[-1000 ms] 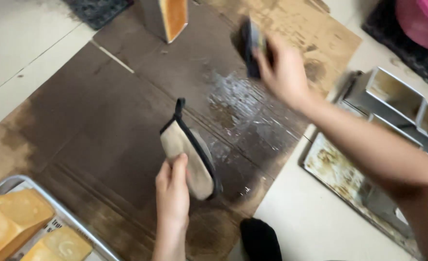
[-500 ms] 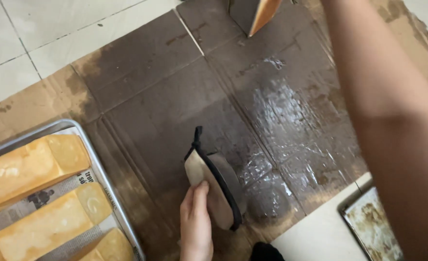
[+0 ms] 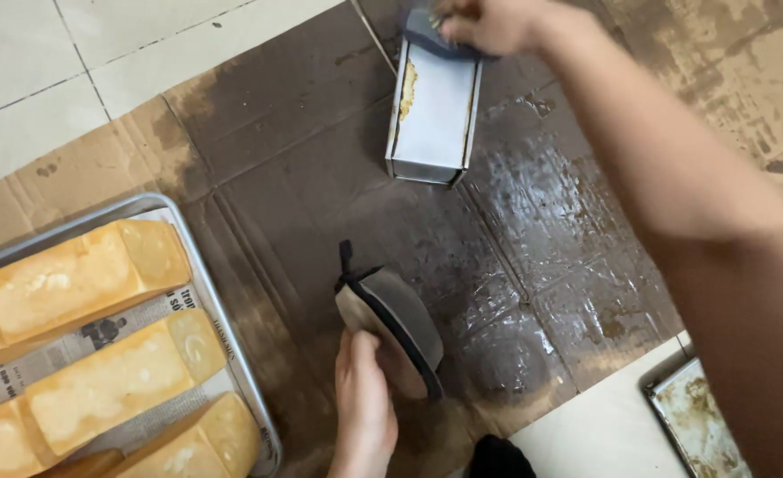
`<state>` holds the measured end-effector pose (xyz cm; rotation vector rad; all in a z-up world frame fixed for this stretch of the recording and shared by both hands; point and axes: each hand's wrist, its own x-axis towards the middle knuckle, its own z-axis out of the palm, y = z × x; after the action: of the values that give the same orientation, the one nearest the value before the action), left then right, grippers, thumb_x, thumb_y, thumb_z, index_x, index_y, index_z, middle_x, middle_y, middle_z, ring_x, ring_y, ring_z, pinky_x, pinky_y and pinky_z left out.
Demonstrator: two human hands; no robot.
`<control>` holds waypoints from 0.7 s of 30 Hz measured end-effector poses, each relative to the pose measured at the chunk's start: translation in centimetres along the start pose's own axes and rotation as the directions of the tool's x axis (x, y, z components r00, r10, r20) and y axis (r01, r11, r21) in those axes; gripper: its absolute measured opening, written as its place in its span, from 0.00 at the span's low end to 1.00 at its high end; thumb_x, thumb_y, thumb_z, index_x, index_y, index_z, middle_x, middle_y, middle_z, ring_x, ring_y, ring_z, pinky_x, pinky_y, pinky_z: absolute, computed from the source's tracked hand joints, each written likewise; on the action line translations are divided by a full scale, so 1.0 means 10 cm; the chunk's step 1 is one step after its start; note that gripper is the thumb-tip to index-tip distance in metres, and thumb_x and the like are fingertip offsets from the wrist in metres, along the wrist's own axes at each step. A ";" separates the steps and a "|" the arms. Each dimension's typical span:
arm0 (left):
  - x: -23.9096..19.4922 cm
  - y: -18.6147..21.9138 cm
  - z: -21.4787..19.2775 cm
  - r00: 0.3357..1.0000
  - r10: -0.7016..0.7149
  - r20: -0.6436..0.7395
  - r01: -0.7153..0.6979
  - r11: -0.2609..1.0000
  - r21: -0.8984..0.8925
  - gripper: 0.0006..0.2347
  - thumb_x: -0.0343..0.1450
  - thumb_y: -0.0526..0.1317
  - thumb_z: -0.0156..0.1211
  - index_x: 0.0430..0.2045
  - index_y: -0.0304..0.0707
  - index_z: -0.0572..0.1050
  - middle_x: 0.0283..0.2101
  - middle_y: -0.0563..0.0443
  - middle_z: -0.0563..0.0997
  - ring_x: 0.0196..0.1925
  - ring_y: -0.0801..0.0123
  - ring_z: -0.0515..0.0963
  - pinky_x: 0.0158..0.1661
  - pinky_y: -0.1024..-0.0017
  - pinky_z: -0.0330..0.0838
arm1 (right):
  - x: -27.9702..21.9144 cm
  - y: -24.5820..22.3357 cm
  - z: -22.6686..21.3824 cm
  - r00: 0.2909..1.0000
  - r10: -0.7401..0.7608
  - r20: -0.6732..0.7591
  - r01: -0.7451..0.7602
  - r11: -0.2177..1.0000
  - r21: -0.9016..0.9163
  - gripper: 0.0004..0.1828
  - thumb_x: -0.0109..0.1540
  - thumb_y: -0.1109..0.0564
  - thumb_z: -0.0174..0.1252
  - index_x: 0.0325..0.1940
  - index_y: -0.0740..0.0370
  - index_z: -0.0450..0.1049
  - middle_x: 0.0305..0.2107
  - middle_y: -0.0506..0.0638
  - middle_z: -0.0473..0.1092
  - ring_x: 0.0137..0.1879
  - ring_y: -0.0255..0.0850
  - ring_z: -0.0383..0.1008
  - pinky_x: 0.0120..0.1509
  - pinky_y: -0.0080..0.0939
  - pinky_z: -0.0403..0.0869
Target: Remove baked bread loaves from rectangular tins and place them on a cooling tray.
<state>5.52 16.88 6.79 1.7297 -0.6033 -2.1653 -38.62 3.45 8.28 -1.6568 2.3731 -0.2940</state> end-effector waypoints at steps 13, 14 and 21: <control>0.35 0.46 -0.38 0.965 0.259 0.035 -0.240 0.824 0.513 0.27 0.72 0.46 0.51 0.67 0.36 0.62 0.64 0.44 0.73 0.63 0.66 0.72 0.61 0.66 0.63 | -2.29 -1.17 0.87 0.882 0.288 0.372 -0.467 0.634 0.616 0.27 0.64 0.43 0.59 0.62 0.59 0.74 0.47 0.53 0.79 0.54 0.40 0.78 0.61 0.41 0.73; 0.31 0.53 -0.33 0.964 0.264 0.034 -0.244 0.826 0.508 0.27 0.72 0.46 0.51 0.67 0.36 0.62 0.64 0.44 0.73 0.63 0.66 0.72 0.61 0.66 0.63 | -2.27 -1.21 0.84 0.885 0.284 0.368 -0.461 0.639 0.616 0.27 0.64 0.43 0.59 0.62 0.59 0.74 0.47 0.53 0.79 0.54 0.40 0.78 0.61 0.41 0.73; -1.27 1.45 0.12 0.648 0.749 0.139 -0.684 0.492 0.538 0.13 0.75 0.38 0.61 0.50 0.28 0.74 0.40 0.44 0.82 0.41 0.67 0.79 0.43 0.72 0.73 | -2.58 -1.77 -0.67 0.931 0.353 0.095 -0.272 0.496 0.824 0.25 0.67 0.53 0.57 0.69 0.57 0.72 0.42 0.49 0.77 0.43 0.35 0.74 0.48 0.37 0.74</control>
<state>6.92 10.66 24.99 1.3859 -1.7073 -1.3188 -16.27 21.88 21.82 -0.7354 1.9708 -1.2169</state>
